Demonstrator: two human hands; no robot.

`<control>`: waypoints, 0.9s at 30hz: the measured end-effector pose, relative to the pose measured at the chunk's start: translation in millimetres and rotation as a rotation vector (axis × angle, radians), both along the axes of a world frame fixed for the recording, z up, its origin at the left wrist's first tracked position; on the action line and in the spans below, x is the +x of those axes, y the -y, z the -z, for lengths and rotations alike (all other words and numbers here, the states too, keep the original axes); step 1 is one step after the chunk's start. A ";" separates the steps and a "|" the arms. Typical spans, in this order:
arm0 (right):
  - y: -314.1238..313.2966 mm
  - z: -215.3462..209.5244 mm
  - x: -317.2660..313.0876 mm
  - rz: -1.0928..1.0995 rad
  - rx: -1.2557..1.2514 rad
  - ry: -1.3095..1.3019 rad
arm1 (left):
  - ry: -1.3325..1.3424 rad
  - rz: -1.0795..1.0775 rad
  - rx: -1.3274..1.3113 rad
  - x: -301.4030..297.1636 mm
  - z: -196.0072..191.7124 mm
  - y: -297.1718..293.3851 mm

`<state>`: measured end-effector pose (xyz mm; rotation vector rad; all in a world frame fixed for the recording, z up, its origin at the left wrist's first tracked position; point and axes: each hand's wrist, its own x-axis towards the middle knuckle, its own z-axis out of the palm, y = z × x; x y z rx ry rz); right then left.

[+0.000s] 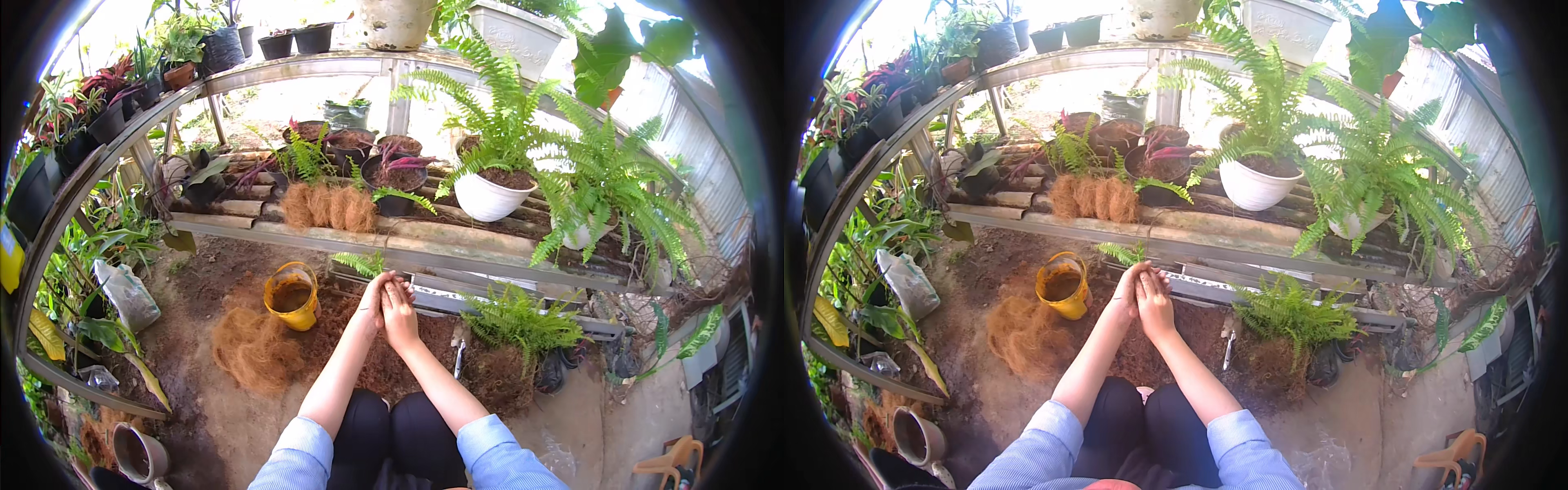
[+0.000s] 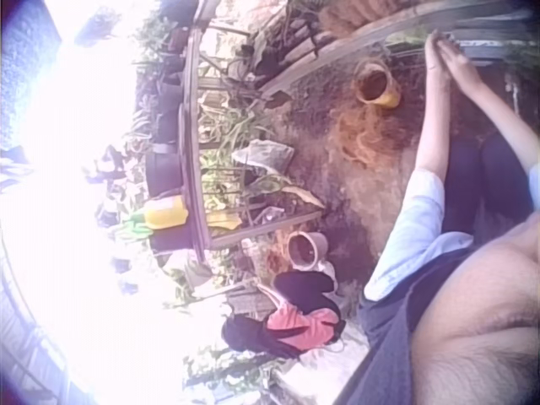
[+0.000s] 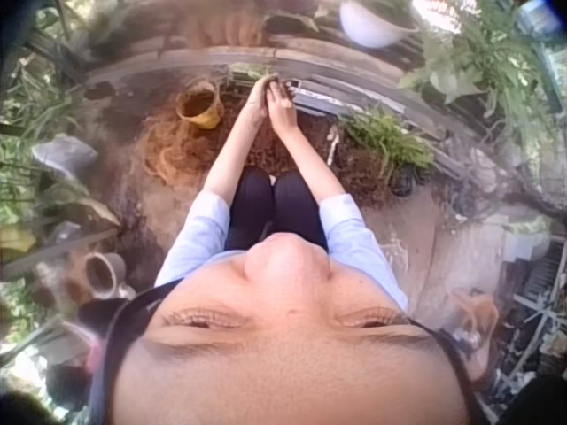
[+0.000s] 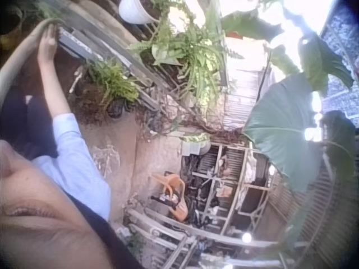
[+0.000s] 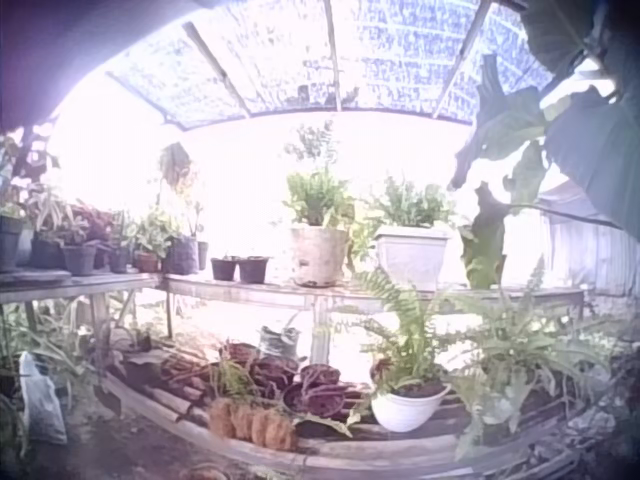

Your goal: The person waters a variety of potted plants with a spray bottle, then moves to a workbench to plant a small fern. They separate the fern from its root ball, wrap the roots in a fibrous material, and press the material around the base of the plant.

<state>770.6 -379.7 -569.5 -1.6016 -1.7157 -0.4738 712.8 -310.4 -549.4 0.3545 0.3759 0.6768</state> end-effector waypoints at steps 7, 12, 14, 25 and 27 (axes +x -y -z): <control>5.7 -17.9 -10.8 -0.057 0.022 -0.045 | 0.082 -0.049 -0.050 -14.5 -21.7 8.8; -5.6 1.3 -6.6 0.045 0.129 0.110 | -0.013 -0.039 0.006 -6.4 -16.8 2.4; -7.6 5.9 -9.7 0.045 0.167 0.084 | -0.053 -0.019 0.042 -7.5 -14.6 -1.4; -5.3 9.0 0.8 -0.085 0.008 -0.007 | -0.033 -0.123 -0.122 0.6 -4.0 -6.3; 0.5 -2.9 -0.2 -0.159 -0.158 -0.110 | -0.029 -0.122 -0.122 -5.0 -9.0 -2.0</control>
